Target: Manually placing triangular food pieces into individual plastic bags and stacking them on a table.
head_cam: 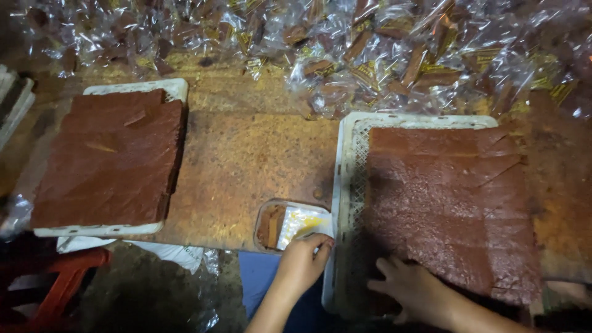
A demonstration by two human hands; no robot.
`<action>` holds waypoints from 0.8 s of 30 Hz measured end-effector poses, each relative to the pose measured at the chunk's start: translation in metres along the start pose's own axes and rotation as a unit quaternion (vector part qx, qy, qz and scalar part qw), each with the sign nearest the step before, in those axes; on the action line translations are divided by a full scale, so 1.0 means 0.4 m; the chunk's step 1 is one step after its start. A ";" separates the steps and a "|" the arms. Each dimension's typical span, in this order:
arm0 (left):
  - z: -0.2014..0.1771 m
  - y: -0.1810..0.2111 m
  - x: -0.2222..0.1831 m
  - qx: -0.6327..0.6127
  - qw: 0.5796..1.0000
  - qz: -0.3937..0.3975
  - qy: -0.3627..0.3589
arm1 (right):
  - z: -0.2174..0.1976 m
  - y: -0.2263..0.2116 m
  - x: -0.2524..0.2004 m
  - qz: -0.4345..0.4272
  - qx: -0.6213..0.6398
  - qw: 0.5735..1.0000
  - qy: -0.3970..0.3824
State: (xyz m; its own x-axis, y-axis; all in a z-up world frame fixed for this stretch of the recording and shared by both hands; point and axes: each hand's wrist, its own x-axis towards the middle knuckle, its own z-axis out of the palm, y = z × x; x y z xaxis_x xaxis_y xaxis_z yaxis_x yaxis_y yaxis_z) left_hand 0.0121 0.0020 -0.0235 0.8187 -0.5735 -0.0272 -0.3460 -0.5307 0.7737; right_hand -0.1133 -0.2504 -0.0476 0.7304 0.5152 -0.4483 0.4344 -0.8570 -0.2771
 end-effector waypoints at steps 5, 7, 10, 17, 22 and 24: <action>-0.008 -0.002 0.000 -0.003 0.999 0.040 0.031 | -0.111 -0.025 -0.038 0.009 0.083 0.995 0.048; -0.025 -0.011 0.005 -0.002 0.997 0.057 0.043 | -0.124 -0.002 -0.056 0.043 0.111 0.991 0.064; -0.034 -0.028 -0.016 -0.035 0.998 -0.026 0.049 | -0.062 0.052 -0.087 0.044 0.254 0.949 0.183; -0.007 -0.022 -0.004 -0.062 0.995 -0.078 0.006 | 0.034 0.001 -0.032 0.179 0.155 0.955 0.181; 0.002 -0.042 0.003 -0.064 0.995 -0.073 0.013 | 0.018 0.032 0.004 0.239 0.340 0.857 0.304; 0.022 -0.098 -0.014 -0.087 0.991 -0.075 0.064 | 0.040 0.079 0.015 0.149 0.478 0.730 0.465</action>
State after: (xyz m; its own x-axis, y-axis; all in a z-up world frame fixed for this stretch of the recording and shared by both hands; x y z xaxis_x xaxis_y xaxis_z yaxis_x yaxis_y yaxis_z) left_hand 0.0172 0.0205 -0.0594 0.9103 -0.4063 -0.0785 -0.1409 -0.4826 0.8645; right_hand -0.1034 -0.2742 -0.0726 0.9526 -0.3020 0.0378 -0.0590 -0.3049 -0.9506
